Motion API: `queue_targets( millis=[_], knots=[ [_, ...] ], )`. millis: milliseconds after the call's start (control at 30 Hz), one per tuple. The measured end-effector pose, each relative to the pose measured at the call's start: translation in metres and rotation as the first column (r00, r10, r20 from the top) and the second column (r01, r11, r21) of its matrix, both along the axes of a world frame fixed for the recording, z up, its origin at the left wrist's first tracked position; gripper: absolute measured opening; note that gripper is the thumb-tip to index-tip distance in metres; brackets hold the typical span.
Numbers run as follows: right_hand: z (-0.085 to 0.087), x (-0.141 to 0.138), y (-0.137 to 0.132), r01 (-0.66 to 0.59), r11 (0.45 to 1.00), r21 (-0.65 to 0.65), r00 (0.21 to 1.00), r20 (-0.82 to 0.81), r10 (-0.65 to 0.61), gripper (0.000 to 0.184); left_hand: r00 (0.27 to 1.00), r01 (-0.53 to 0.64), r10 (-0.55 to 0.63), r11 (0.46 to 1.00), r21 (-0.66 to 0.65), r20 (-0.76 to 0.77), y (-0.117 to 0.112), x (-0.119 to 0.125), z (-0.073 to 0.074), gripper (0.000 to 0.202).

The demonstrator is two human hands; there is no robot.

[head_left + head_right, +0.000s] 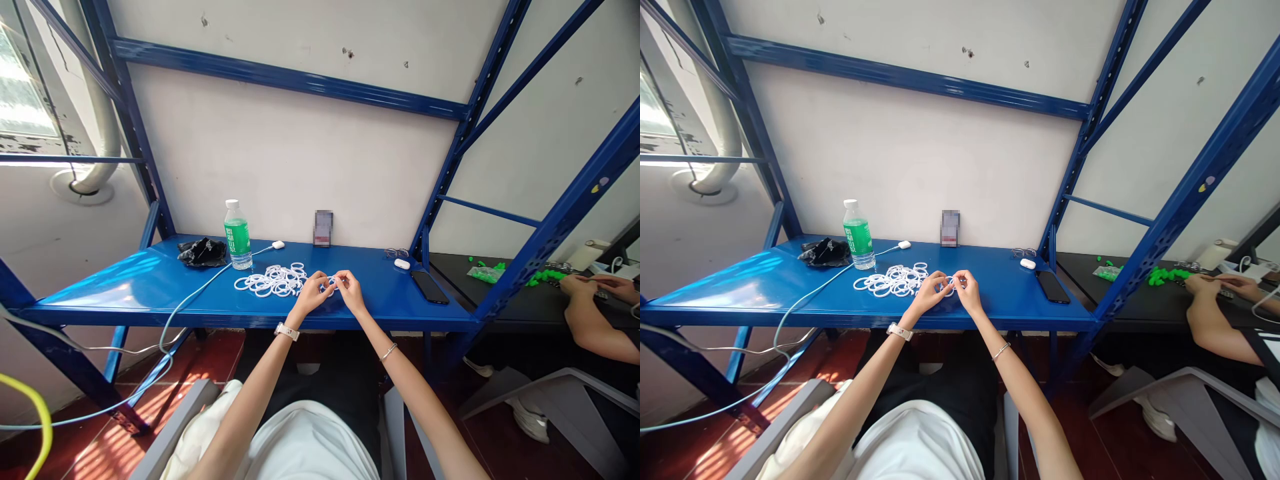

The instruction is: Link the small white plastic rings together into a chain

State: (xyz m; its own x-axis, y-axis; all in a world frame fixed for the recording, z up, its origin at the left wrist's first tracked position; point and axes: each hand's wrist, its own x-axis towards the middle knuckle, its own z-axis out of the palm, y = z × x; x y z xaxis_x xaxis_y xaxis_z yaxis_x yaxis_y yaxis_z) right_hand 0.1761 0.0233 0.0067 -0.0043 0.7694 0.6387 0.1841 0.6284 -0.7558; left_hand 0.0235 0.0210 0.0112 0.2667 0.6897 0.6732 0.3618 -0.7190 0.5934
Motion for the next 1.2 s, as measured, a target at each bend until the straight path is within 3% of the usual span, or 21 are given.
queue_targets(
  millis=[533,700,1200],
  knots=[
    [0.0047,-0.0005,-0.0045,0.023,0.999,-0.04,0.999,-0.024,-0.024,0.022,1.0,0.002,-0.003,1.0,-0.022,-0.004,-0.003,-0.0008,0.0056,0.046],
    [0.0031,-0.0007,-0.0026,-0.023,0.999,-0.039,1.0,-0.01,0.022,0.027,0.998,-0.039,0.043,0.996,-0.084,0.04,-0.0039,-0.0009,0.0063,0.056],
    [0.0053,-0.002,-0.0054,-0.155,0.986,-0.055,0.988,-0.002,0.155,0.032,0.981,-0.04,0.075,0.98,-0.193,0.178,-0.0057,-0.0019,0.0065,0.055]
  ],
)
